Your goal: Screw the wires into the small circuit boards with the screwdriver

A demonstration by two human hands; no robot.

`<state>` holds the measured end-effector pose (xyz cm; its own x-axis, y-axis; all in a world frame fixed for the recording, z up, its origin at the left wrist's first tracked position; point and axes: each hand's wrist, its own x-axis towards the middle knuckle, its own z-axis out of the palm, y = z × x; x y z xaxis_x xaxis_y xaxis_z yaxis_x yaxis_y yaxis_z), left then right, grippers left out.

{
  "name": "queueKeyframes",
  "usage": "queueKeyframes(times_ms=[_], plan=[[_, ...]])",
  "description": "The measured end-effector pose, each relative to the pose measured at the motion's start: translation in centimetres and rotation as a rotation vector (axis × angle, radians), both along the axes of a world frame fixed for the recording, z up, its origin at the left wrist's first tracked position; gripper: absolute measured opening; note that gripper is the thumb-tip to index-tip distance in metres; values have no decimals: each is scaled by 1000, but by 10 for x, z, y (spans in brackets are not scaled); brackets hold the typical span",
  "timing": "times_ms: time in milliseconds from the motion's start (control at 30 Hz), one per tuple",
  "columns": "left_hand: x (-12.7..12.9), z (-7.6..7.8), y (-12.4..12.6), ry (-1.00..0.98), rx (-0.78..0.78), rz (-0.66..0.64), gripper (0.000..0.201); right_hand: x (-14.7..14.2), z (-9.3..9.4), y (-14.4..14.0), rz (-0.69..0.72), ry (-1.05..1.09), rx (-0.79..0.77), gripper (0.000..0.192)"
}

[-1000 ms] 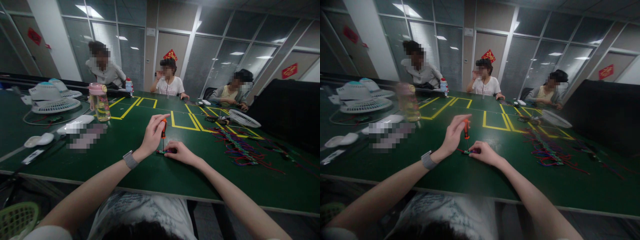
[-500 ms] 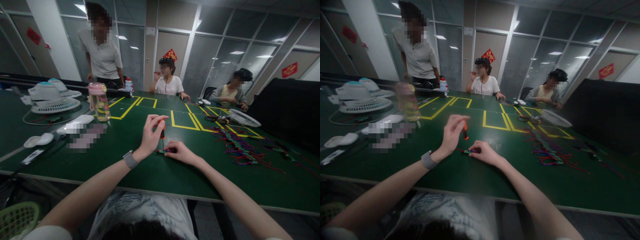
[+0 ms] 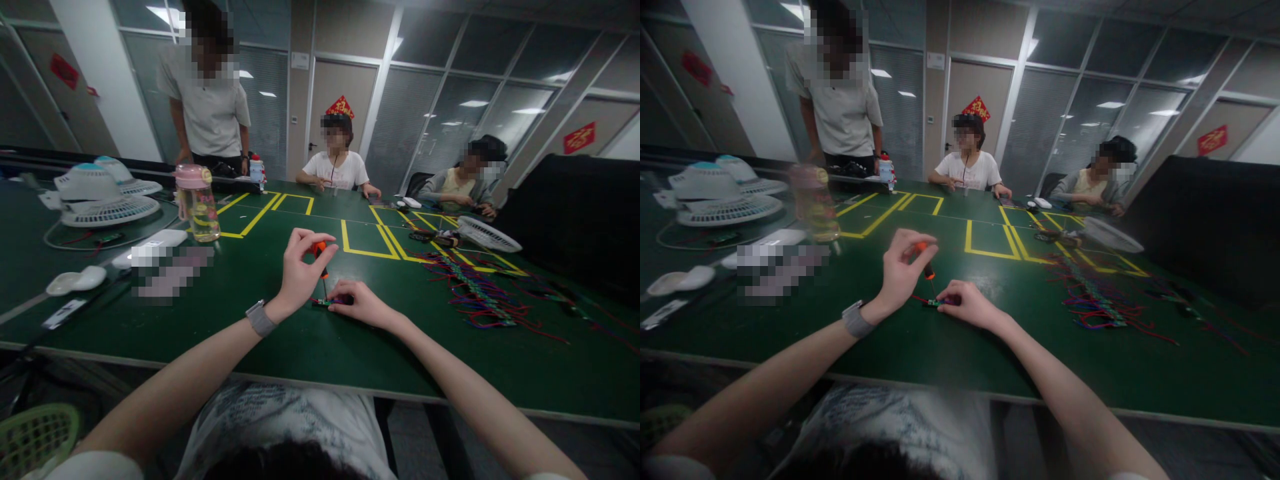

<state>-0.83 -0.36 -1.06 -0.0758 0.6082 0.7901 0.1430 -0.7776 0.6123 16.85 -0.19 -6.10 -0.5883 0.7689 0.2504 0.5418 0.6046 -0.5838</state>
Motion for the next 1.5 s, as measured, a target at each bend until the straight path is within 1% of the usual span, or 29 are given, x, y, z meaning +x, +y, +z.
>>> queueKeyframes(times_ms=[67, 133, 200, 233, 300, 433, 500, 567, 633, 700, 733, 800, 933, 1000, 1067, 1200, 1267, 1367, 1500], plan=[[0, -1, 1, -9, -17, -35, 18, 0, -1, 0, -1, -1, -2, 18], [0, -1, 2, -36, -55, -120, 27, 0, -1, 0, -3, 4, -2, 18], [1, -1, 2, -70, -88, -182, 29, 0, -1, 0, -5, 7, 0, 18], [1, -1, 2, -80, -100, -190, 28, 0, -1, 0, -6, 6, 1, 18], [1, -1, 2, -68, -100, -156, 27, 0, -1, 0, -4, 5, 2, 17], [0, 0, 1, 4, -35, -36, 18, 0, 0, -1, 5, 3, 4, 17], [0, 0, 1, 21, -23, -24, 17, 0, 1, -1, 8, 0, 4, 17], [0, -1, 1, 11, -37, -77, 23, 0, 0, 0, 7, 0, 0, 17], [2, -2, 2, -29, -76, -176, 30, 0, 0, 0, 3, 4, -2, 17], [3, -2, 2, -82, -123, -254, 32, 0, 0, 0, 1, 5, -4, 17], [3, -2, 2, -95, -142, -269, 32, 0, 0, 0, 1, 5, -3, 18], [3, -2, 1, -85, -137, -232, 30, 0, 0, 0, -1, 7, -1, 17], [1, -1, 0, 3, -34, -83, 18, -1, 0, 0, 1, 2, 6, 16], [0, -1, 0, 27, -16, -57, 17, -1, 0, 0, 4, -4, 8, 16], [0, -1, 1, 26, -21, -79, 22, -1, 0, 0, 3, -6, 9, 16], [1, -3, 4, -38, -97, -239, 33, -1, 0, 0, 0, -1, 10, 17], [2, -3, 5, -56, -137, -273, 35, -1, 0, 0, 1, -2, 11, 17], [2, -3, 5, -46, -143, -245, 32, -1, 0, -1, 0, -3, 12, 17], [1, -1, 2, 22, -84, -121, 24, -1, 0, -1, -2, 0, 13, 16]])
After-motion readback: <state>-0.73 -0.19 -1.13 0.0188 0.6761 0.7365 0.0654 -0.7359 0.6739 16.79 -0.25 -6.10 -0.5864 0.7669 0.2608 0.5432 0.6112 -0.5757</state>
